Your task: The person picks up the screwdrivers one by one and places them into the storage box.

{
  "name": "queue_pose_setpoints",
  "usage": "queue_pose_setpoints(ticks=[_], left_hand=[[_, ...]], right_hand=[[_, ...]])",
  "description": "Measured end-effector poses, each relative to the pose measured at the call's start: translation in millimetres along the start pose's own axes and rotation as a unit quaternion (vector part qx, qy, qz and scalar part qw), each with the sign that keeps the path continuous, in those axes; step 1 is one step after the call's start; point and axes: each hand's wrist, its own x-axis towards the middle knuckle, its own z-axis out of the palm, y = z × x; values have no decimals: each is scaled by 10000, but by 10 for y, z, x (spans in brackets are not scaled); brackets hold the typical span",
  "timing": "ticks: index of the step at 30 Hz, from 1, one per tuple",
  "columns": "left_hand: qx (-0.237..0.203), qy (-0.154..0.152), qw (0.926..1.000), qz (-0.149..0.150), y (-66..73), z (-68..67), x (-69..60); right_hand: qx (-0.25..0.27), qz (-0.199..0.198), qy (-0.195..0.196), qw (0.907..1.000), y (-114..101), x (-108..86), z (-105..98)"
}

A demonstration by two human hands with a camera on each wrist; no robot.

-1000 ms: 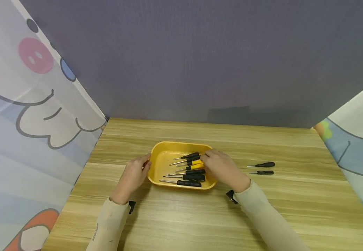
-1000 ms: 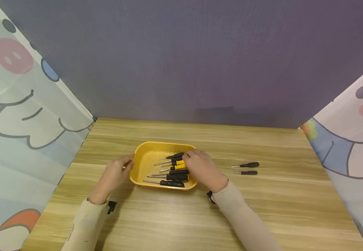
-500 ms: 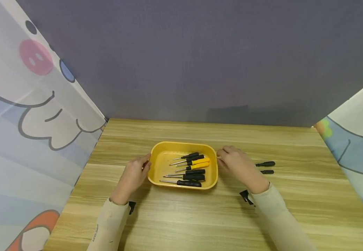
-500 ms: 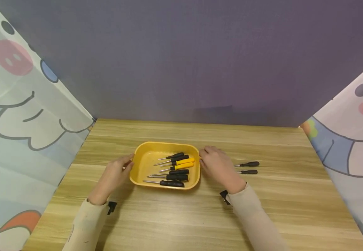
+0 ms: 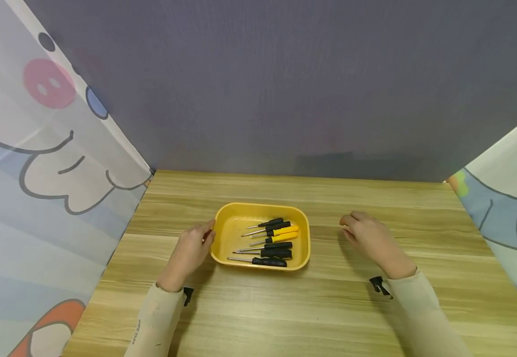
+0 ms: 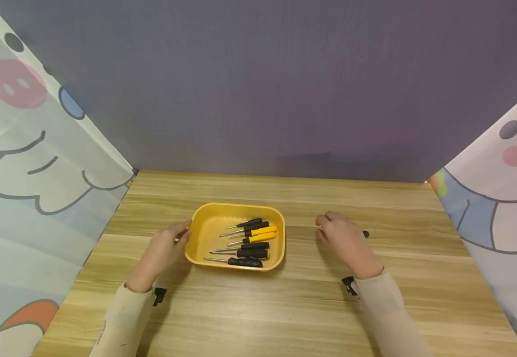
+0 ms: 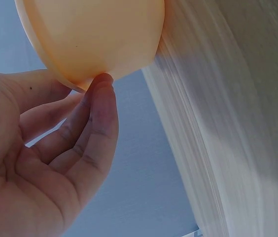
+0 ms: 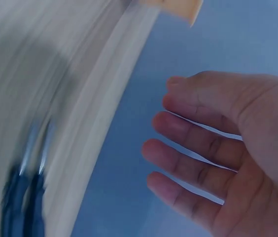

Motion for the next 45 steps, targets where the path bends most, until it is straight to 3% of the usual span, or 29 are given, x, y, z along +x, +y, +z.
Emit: queue_pose_setpoints(ticks=[10, 16, 24, 39, 45], left_hand=[[-38, 22, 10000, -17, -2, 8, -1], [-58, 27, 10000, -13, -1, 12, -6], [-58, -16, 10000, -55, 3, 11, -6], [24, -76, 9999, -90, 19, 0, -7], [18, -71, 10000, -62, 14, 2, -3]], right_hand=[[150, 368, -58, 9992, 466, -364, -13], [175, 603, -133, 9979, 631, -497, 4], [172, 856, -476, 9950, 729, -555, 46], [110, 925, -692, 9932, 766, -554, 86], [90, 819, -593, 9948, 792, -568, 125]])
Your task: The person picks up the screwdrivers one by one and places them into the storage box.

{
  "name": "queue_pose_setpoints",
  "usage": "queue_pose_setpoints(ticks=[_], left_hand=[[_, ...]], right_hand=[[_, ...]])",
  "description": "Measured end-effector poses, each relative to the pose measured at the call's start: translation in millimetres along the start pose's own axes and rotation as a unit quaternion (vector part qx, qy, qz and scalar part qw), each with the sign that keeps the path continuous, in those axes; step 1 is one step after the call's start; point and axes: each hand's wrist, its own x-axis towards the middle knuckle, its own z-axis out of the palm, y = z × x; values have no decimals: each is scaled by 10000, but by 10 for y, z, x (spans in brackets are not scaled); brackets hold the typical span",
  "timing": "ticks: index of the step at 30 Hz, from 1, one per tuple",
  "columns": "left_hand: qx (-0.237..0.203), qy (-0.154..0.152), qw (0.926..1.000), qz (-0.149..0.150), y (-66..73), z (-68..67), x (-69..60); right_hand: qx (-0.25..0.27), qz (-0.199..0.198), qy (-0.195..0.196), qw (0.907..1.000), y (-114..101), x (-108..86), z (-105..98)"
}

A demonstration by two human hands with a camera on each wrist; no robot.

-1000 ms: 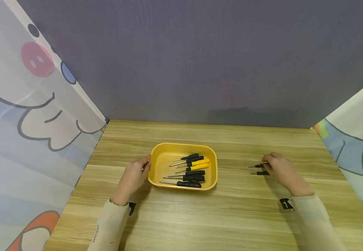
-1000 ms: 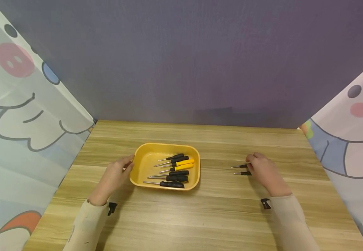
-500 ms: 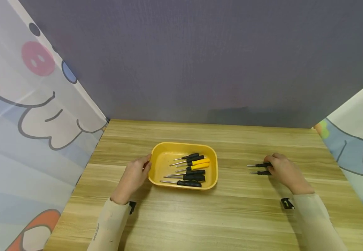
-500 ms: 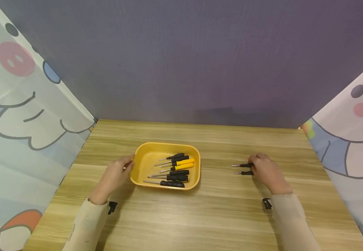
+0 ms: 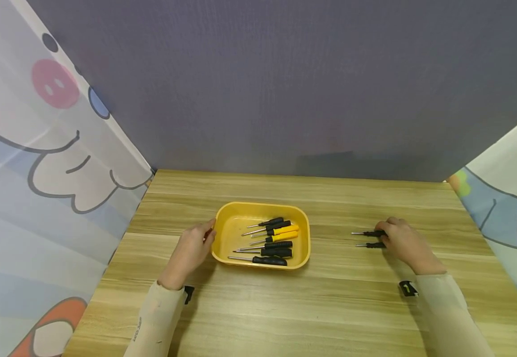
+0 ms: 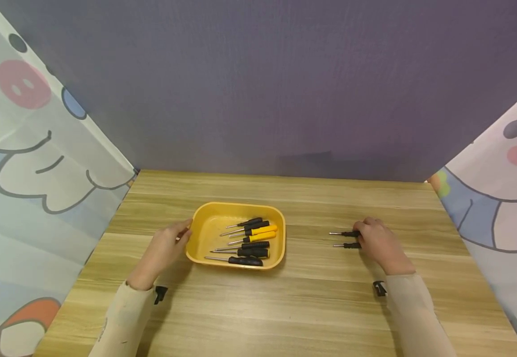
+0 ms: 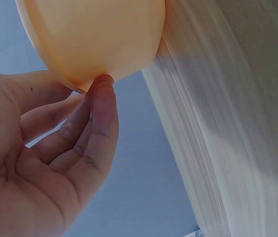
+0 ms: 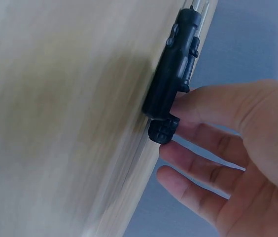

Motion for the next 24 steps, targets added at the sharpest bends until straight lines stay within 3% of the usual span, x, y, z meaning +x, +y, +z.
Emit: queue_pose_setpoints(ticks=[11, 18, 24], left_hand=[[8, 29, 10000, 17, 7, 1, -6], [27, 68, 9999, 96, -2, 10, -6], [-4, 50, 10000, 24, 4, 8, -6]], right_hand=[[-48, -192, 192, 9996, -99, 28, -58], [-88, -569, 614, 9964, -337, 100, -209], [-165, -712, 687, 9950, -616, 200, -395]])
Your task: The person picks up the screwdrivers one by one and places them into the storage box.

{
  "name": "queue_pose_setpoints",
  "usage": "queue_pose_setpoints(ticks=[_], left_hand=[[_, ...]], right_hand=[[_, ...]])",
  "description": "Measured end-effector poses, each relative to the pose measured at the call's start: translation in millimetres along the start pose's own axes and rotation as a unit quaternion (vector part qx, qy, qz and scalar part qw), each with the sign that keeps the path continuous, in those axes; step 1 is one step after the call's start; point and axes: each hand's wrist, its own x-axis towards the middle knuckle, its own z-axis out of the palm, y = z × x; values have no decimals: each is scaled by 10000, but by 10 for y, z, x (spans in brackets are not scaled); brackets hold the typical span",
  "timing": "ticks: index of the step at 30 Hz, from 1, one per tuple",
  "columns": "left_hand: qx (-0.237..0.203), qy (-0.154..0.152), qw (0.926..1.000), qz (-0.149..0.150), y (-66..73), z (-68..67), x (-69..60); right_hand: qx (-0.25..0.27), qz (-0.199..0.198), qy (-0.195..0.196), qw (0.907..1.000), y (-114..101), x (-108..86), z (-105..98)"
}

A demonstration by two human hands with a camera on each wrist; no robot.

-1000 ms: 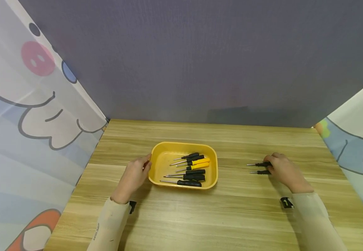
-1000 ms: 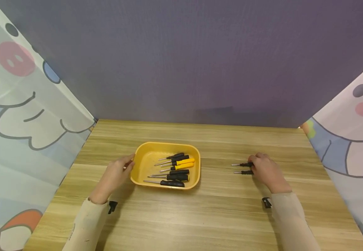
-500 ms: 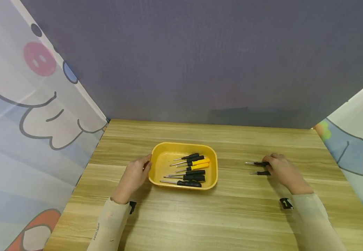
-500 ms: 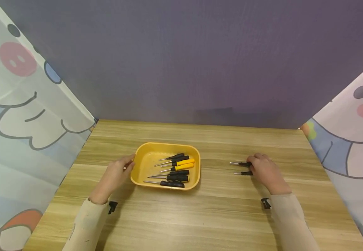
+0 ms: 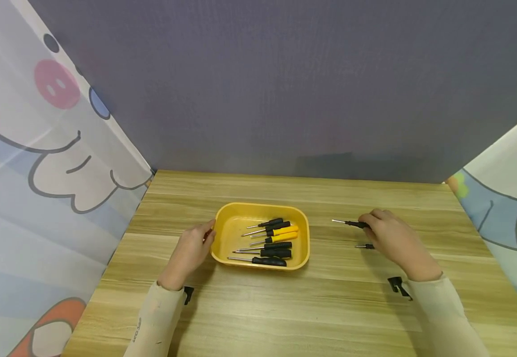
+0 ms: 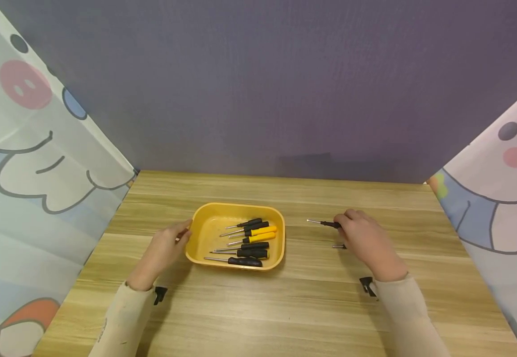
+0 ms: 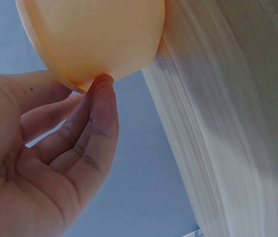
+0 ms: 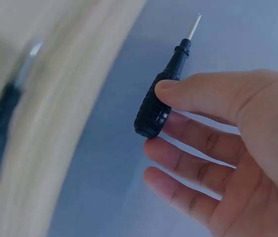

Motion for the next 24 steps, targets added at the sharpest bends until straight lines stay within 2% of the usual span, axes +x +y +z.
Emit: queue_pose_setpoints(ticks=[4, 11, 24], left_hand=[[6, -38, 10000, -45, 6, -1, 5], [14, -65, 9999, -80, 2, 0, 3], [-5, 35, 10000, 67, -12, 4, 7]], right_hand=[[-78, -99, 11, 9999, -165, 104, -77], [-114, -365, 46, 9993, -381, 312, -58], [-130, -856, -250, 9959, -929, 773, 197]])
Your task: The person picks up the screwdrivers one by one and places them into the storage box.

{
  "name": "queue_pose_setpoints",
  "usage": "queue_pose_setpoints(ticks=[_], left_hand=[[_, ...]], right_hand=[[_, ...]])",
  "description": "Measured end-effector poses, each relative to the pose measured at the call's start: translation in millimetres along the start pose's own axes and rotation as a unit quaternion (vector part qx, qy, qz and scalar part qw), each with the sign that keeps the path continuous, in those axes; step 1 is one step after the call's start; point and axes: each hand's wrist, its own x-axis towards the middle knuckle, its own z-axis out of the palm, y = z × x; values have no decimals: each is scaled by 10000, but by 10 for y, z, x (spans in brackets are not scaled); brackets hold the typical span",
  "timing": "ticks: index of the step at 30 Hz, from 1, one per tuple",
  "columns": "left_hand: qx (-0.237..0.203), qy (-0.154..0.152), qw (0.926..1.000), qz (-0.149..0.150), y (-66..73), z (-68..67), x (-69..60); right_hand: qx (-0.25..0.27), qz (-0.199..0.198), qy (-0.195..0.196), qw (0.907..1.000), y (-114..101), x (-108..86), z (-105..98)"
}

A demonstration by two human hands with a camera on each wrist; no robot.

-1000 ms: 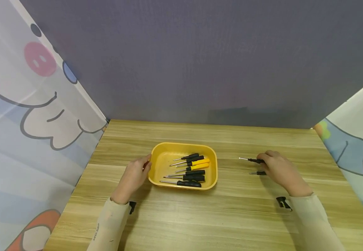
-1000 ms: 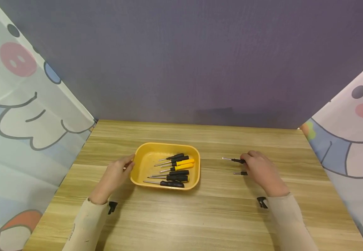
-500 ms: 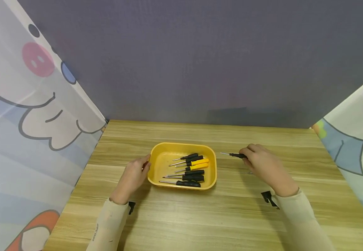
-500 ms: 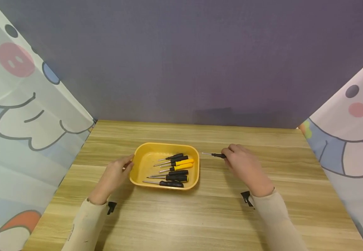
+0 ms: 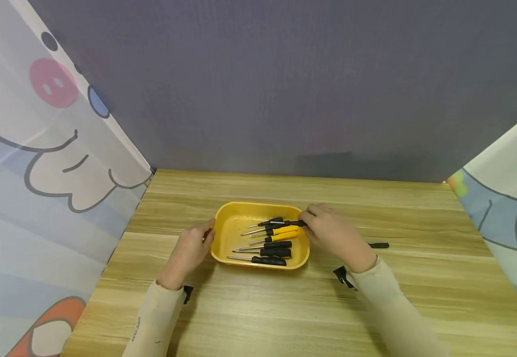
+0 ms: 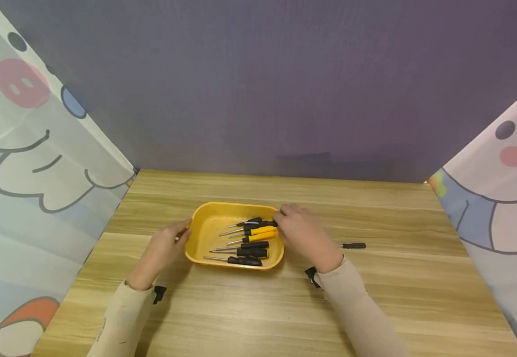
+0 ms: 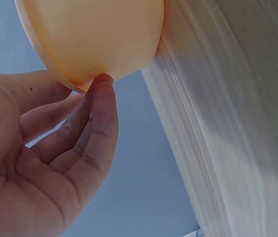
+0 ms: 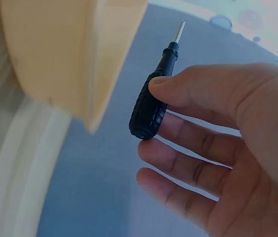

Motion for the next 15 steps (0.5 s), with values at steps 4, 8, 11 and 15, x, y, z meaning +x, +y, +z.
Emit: queue_pose_setpoints(ticks=[4, 8, 11, 15], left_hand=[[17, 45, 10000, 66, 4, 8, 2], [0, 74, 9999, 128, 15, 12, 3], [2, 95, 9999, 137, 18, 12, 9], [-3, 86, 9999, 130, 21, 13, 16]], right_hand=[[131, -163, -182, 9996, -128, 111, 113], [167, -245, -329, 9990, -196, 165, 216], [199, -269, -384, 9987, -211, 186, 286], [150, -273, -454, 9985, -216, 192, 357]])
